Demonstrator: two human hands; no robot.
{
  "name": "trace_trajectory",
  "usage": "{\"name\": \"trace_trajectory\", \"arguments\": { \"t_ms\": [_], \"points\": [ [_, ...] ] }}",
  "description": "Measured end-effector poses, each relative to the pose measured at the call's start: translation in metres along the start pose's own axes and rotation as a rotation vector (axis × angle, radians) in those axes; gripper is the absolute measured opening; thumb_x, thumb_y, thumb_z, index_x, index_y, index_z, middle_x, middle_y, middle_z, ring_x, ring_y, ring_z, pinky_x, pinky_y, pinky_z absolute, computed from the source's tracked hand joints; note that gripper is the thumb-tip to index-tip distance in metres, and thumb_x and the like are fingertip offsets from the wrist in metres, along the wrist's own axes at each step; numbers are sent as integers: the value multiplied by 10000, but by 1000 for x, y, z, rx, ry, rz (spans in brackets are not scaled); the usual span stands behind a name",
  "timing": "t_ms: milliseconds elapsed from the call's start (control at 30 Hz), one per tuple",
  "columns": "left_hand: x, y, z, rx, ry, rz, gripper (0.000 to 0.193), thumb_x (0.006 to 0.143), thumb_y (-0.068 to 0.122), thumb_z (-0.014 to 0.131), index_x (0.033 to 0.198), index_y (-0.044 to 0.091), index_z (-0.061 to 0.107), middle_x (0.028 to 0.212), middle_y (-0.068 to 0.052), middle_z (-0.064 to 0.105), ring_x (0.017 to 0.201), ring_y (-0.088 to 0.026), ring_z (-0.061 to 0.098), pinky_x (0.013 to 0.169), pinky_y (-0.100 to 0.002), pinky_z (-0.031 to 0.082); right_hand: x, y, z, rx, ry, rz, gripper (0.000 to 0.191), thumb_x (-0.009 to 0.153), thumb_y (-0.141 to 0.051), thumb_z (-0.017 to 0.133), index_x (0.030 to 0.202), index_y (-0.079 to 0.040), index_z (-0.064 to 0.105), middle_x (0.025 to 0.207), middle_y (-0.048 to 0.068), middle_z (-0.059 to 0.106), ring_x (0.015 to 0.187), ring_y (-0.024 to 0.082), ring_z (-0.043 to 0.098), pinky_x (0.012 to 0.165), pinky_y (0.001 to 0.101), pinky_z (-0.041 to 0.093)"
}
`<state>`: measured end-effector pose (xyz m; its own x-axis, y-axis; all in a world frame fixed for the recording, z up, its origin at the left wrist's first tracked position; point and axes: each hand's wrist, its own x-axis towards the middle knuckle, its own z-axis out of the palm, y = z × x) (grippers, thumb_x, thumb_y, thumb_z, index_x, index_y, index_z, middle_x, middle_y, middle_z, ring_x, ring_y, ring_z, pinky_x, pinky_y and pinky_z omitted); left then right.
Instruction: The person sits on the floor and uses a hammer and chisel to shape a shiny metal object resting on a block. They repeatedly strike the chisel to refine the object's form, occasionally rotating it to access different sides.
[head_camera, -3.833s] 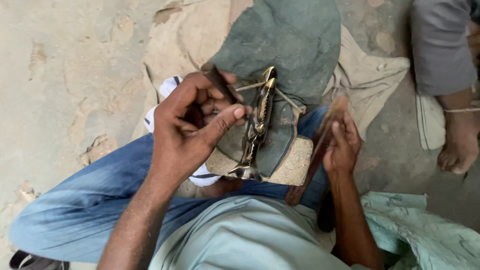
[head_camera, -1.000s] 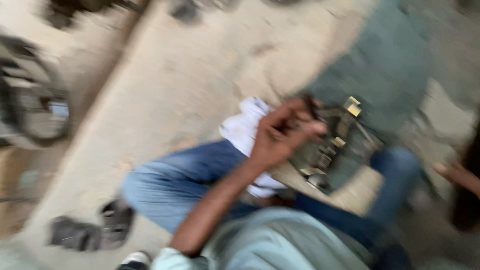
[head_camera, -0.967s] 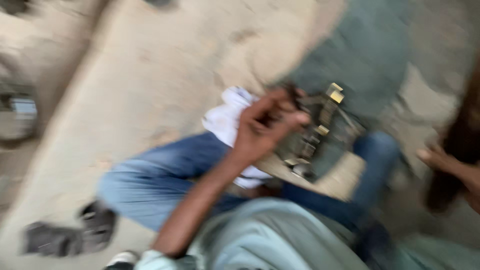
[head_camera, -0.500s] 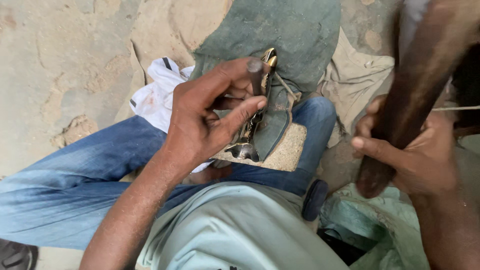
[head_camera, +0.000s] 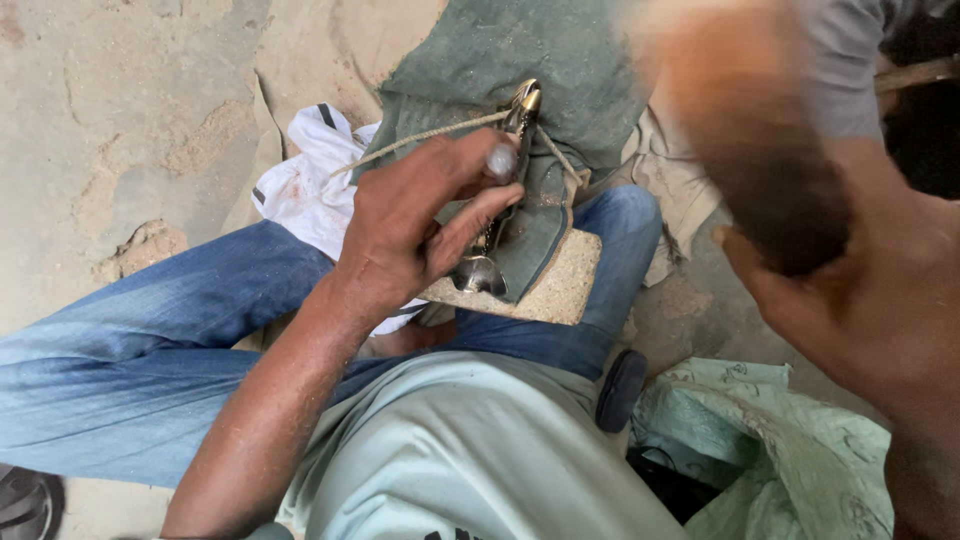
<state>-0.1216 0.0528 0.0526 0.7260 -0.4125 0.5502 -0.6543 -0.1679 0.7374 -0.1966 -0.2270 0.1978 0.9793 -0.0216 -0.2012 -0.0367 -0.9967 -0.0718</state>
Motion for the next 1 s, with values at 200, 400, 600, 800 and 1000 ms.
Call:
{"name": "trace_trajectory", "arguments": {
  "t_ms": [200,400,600,800,1000],
  "points": [
    [-4,-6,2,-7,-10,71,375,1056,87,779,1381,87,591,1115,-94,691,971,-230,727,794,-340,588,-9,-7,-6,131,174,-17,350,907,-83,771,1180,49,597,638,116,590,539,177,641,498,338,487],
    [-8,-13,3,85,-35,147,367,997,68,784,1327,127,635,1124,-111,683,942,-249,704,752,-345,570,-20,-7,-10,-214,269,-288,317,896,-37,797,1157,3,623,790,103,607,661,177,633,598,309,500],
    [-9,-13,4,42,4,121,349,1017,85,804,1327,96,645,1083,-103,662,908,-271,678,752,-370,546,-21,-15,-14,-269,271,-262,281,836,-13,807,1072,5,657,766,103,600,674,212,634,606,349,500],
    [-4,-11,3,-3,17,115,346,1043,99,809,1339,110,629,1031,-97,656,884,-253,659,724,-354,530,-18,-34,-23,-413,218,-210,229,874,-39,817,1051,-4,676,805,117,655,719,208,676,635,341,541],
    [-3,-11,0,-31,-4,104,348,1068,103,779,1373,108,610,1046,-94,647,862,-246,648,741,-361,524,-20,-11,-1,246,344,-273,319,1004,-22,732,1250,73,551,1074,180,657,983,245,698,856,369,593]
  ]
}}
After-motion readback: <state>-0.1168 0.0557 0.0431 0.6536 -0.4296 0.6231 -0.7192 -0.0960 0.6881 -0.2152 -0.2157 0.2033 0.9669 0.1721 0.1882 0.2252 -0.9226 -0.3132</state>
